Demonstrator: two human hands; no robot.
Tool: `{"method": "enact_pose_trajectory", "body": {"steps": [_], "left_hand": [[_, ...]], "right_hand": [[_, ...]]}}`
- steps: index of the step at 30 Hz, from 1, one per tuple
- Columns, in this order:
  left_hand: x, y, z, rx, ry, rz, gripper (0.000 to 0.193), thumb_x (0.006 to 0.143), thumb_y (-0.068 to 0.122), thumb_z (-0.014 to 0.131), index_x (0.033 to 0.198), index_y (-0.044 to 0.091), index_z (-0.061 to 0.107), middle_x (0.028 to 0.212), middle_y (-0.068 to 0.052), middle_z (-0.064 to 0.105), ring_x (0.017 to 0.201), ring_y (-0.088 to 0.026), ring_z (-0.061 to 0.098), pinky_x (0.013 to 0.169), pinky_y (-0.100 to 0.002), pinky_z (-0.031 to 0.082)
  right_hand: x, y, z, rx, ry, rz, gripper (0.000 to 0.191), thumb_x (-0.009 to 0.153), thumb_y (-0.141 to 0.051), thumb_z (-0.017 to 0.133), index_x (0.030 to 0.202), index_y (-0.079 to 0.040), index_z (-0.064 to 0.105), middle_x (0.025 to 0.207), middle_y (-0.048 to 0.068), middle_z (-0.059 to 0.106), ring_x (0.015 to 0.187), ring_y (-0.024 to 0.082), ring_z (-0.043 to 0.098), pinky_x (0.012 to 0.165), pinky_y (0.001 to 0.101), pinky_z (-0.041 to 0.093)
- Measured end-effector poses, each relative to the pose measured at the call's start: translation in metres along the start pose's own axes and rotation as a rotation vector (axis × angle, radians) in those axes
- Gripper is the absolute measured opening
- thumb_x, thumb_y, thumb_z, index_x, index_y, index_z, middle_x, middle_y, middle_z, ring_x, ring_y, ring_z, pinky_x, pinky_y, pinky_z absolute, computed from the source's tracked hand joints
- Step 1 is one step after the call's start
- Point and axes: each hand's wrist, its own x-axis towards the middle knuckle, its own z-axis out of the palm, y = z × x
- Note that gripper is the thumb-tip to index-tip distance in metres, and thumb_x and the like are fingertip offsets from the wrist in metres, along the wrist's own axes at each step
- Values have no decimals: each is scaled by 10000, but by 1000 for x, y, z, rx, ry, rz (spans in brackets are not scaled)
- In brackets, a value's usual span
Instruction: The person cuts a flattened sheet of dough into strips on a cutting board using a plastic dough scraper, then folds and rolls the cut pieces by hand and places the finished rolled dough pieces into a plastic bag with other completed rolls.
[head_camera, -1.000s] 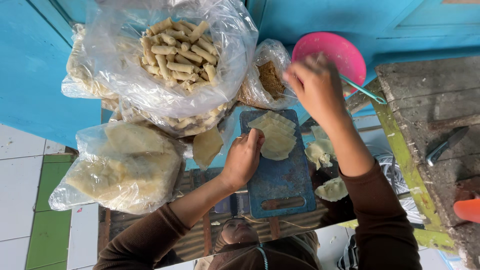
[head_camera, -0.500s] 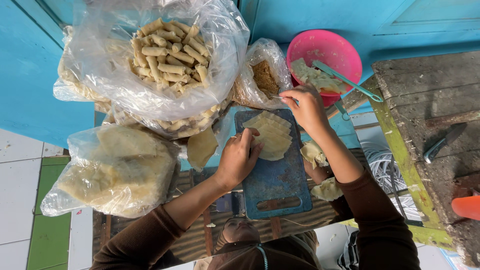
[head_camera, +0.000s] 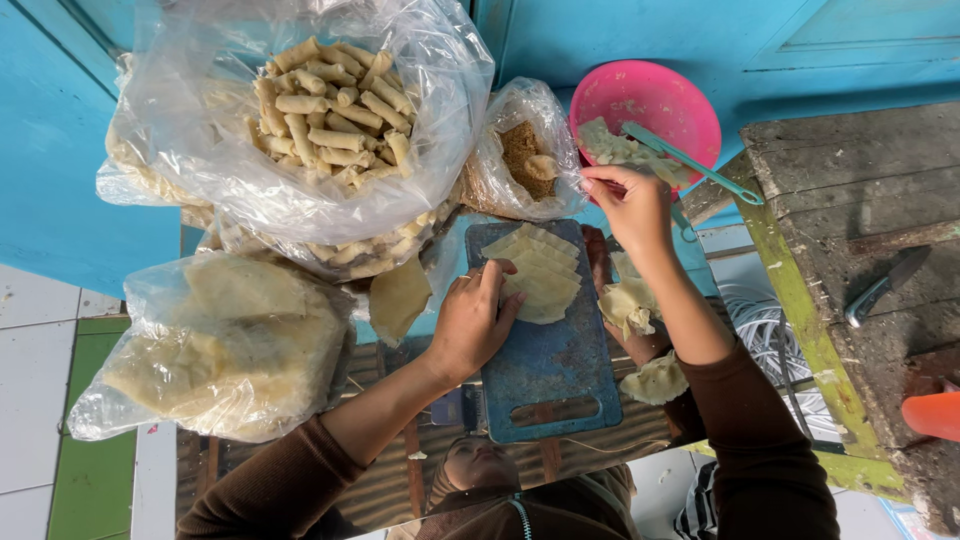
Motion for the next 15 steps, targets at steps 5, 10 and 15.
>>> {"method": "enact_pose_trajectory", "body": {"steps": [5, 10, 15], "left_hand": [[0, 0, -1, 7, -30, -31, 316, 947, 164, 710, 1179, 44, 534, 844, -107, 629, 847, -323, 640, 785, -445, 483], [-1, 0, -1, 18, -48, -45, 317, 953, 174, 709, 1185, 46, 534, 834, -106, 625, 841, -324, 640, 790, -447, 484], [1, 1, -1, 15, -36, -31, 343, 938, 176, 714, 1199, 47, 531, 860, -110, 631, 860, -330, 641, 792, -450, 485]], "right_hand": [[-6, -3, 10, -449, 94, -493, 109, 938, -59, 774, 1044, -36, 777, 1002, 124, 744, 963, 322, 634, 868, 417, 506], [-8, -1, 17, -369, 43, -410, 129, 921, -95, 785, 1039, -43, 785, 962, 110, 755, 902, 274, 677, 810, 383, 528], [-5, 7, 10, -70, 14, -201, 160, 971, -116, 770, 1110, -37, 774, 954, 72, 787, 835, 82, 734, 729, 241, 563]]}}
